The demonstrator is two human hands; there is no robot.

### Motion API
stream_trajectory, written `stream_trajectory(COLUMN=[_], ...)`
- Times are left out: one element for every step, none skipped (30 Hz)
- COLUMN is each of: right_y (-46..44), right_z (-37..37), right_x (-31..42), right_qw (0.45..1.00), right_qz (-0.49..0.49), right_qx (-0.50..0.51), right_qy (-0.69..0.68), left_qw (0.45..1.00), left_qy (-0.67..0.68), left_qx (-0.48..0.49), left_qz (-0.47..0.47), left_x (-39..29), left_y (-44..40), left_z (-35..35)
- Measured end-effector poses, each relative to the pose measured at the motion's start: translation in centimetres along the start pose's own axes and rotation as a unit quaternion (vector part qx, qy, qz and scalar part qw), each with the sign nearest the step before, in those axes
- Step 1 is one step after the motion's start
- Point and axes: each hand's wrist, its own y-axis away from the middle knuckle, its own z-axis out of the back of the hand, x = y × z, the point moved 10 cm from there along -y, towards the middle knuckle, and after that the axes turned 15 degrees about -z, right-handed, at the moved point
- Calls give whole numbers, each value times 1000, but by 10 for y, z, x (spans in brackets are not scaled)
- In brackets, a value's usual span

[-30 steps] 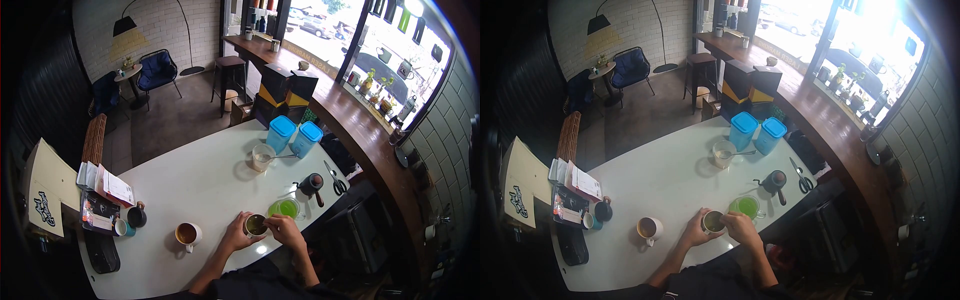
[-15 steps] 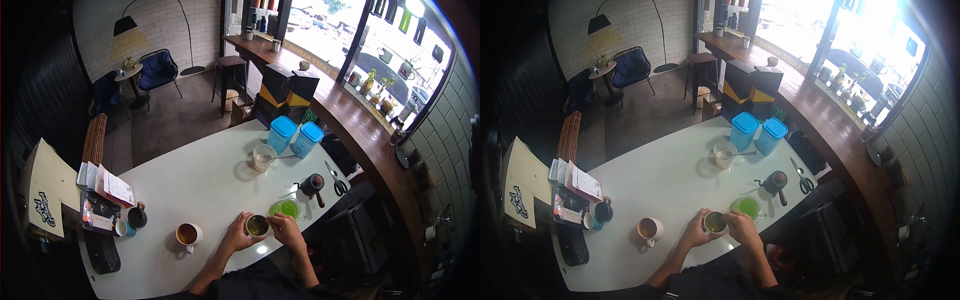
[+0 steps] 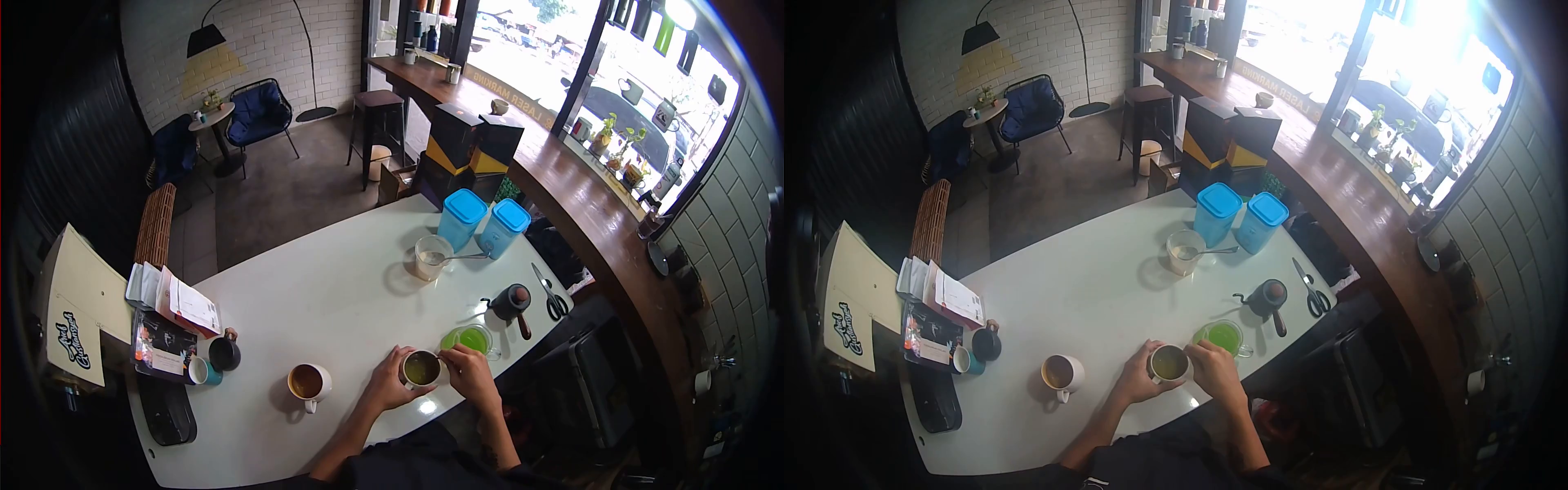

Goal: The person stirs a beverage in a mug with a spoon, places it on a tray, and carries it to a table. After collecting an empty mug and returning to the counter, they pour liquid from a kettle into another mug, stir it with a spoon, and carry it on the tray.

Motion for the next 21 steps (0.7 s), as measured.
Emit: stream_trajectory(right_y=[1,1,1,2,3,3,3,3,2,0,-1,-1,-2,-2,-2,-2,-1,-1,-1,0,0], right_z=[-1,-4,-4,-7,-10,-11,-14,-15,-16,-14,-12,-10,-7,-4,-4,-2,-1,-1,-3,-6,-7], right_x=[-3,-5,-5,-5,-4,-5,-6,-5,-3,-4,-7,-6,-7,-8,-10,-10,-9,-10,-11,-11,-11], right_qw=[1000,999,999,998,997,997,997,996,996,997,997,997,997,998,998,998,999,999,998,998,998], right_qz=[-8,-16,-16,-13,-12,-12,-7,-2,0,-21,-43,-43,-45,-48,-49,-41,-32,-31,-33,-35,-35], right_qx=[17,35,35,51,67,67,68,69,70,56,42,42,34,26,25,21,18,18,35,52,52], right_qy=[-7,-15,-15,-21,-28,-28,-38,-49,-49,-51,-53,-53,-49,-44,-43,-34,-24,-24,-28,-33,-32], left_qw=[1000,1000,1000,1000,1000,1000,1000,1000,1000,1000,1000,1000,1000,1000,1000,1000,1000,1000,1000,1000,1000], left_qy=[-1,-1,-3,-5,-5,-4,-2,-3,-2,0,-1,-3,-5,-5,-8,-10,-9,-7,-4,-4,0], left_qx=[-2,-3,-5,-6,-6,-4,-3,-3,-1,3,3,4,5,5,5,5,5,6,6,5,4], left_qz=[-7,-7,-10,-12,-12,-5,2,2,3,4,4,9,13,13,6,0,-1,2,6,6,1], left_x=[-1,-1,-2,-3,-4,-6,-6,-7,-8,-8,-7,-4,-1,2,3,3,2,0,-1,-1,-2], left_y=[0,-1,-1,-1,-1,-1,-2,-2,-2,-2,-2,-1,0,1,1,1,1,1,0,0,-1], left_z=[0,0,1,1,2,3,4,4,5,4,4,2,1,0,-1,-2,-1,0,1,1,1])
